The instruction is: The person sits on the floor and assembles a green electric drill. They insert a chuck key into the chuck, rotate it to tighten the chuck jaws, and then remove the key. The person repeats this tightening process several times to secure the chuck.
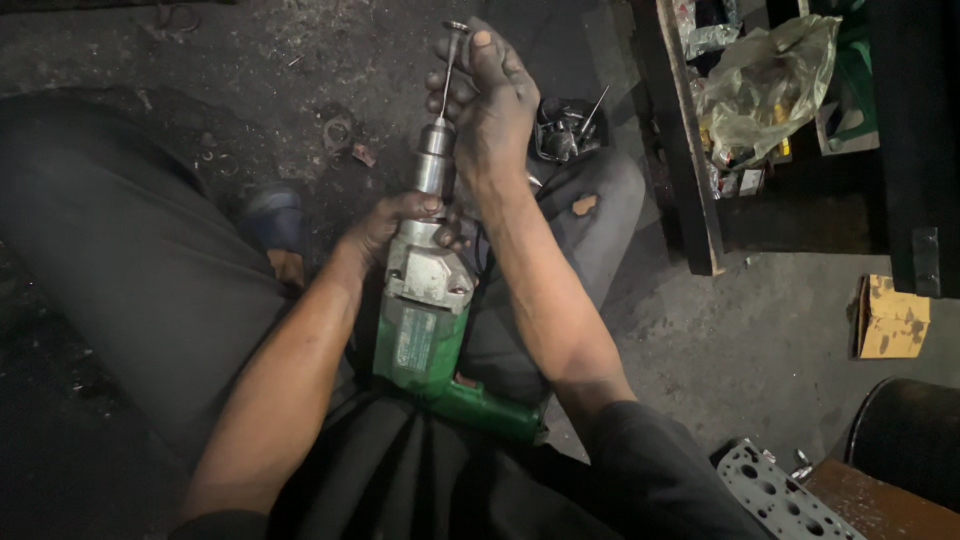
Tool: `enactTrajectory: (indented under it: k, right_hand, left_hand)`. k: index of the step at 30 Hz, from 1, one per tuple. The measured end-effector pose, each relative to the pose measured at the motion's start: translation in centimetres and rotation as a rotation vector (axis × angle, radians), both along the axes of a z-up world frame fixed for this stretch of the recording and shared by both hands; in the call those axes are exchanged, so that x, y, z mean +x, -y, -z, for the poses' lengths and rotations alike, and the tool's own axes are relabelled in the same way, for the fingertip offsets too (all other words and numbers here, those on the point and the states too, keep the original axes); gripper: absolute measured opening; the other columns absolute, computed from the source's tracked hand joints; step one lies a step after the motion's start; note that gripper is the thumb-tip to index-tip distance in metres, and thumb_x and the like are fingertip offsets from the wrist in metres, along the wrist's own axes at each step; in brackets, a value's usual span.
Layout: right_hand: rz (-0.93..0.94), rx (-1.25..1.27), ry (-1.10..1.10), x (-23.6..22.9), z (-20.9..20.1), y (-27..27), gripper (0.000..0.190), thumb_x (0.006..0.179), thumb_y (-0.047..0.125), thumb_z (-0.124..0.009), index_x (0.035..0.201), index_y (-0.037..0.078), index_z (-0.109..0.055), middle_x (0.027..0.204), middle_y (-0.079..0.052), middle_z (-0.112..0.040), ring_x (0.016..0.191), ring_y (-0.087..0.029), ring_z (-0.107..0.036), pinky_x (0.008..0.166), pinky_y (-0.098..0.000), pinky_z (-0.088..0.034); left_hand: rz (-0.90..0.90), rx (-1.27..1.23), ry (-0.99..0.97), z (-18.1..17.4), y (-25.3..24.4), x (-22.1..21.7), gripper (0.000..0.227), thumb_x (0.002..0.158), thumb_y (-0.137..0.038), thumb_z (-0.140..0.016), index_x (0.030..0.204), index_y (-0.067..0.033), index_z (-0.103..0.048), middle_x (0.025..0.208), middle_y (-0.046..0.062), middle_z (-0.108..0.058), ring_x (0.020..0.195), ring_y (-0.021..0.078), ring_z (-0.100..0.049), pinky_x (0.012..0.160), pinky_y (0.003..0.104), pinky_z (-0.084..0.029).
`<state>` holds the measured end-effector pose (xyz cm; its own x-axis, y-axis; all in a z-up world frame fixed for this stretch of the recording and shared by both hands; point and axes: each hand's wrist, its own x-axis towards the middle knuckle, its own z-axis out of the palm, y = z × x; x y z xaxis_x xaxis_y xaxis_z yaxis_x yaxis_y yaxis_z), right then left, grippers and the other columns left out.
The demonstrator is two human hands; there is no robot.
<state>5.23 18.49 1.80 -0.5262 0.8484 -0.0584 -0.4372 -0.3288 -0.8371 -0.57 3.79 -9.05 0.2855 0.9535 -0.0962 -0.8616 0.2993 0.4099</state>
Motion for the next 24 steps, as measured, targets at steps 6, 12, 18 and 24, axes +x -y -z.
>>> enactTrajectory:
  k: [6, 12, 18, 24]
  right_hand:
    - [0.014, 0.054, 0.005, -0.3, -0.3, 0.2, 0.034, 0.105, 0.023, -0.061, 0.127, -0.003, -0.057, 0.099, -0.017, -0.072, 0.069, -0.022, -0.069, 0.057, -0.0365, -0.058]
    - [0.036, 0.06, 0.036, -0.4, -0.1, -0.3, 0.033, 0.103, 0.024, -0.059, 0.125, 0.0, -0.057, 0.098, -0.017, -0.073, 0.066, -0.024, -0.071, 0.053, -0.0347, -0.058]
    - [0.048, 0.006, 0.08, -0.7, 0.5, -0.7, 0.033, 0.104, 0.024, -0.061, 0.124, -0.002, -0.057, 0.094, -0.015, -0.069, 0.063, -0.024, -0.068, 0.051, -0.0363, -0.056]
    - [0.013, -0.022, 0.015, -0.5, 0.3, -0.5, 0.037, 0.103, 0.027, -0.061, 0.127, -0.001, -0.057, 0.097, -0.016, -0.072, 0.066, -0.024, -0.069, 0.055, -0.0353, -0.056]
  left_hand:
    - [-0.009, 0.054, 0.022, -0.1, -0.3, 0.0, 0.041, 0.086, -0.034, -0.074, 0.103, 0.002, -0.063, 0.081, 0.012, -0.065, 0.085, 0.0262, -0.068, 0.097, 0.044, -0.055]
    - [-0.011, 0.048, 0.028, -0.4, -0.3, 0.0, 0.04, 0.087, -0.033, -0.074, 0.105, 0.0008, -0.062, 0.082, 0.012, -0.065, 0.082, 0.025, -0.066, 0.096, 0.043, -0.055]
    - [-0.009, -0.003, 0.048, -0.6, -0.1, 0.2, 0.04, 0.086, -0.032, -0.075, 0.104, 0.0003, -0.061, 0.082, 0.012, -0.065, 0.082, 0.0254, -0.066, 0.098, 0.043, -0.056]
    - [-0.011, 0.043, 0.004, -0.7, -0.1, 0.0, 0.037, 0.087, -0.032, -0.072, 0.103, -0.0005, -0.061, 0.08, 0.012, -0.064, 0.089, 0.0293, -0.068, 0.09, 0.043, -0.055]
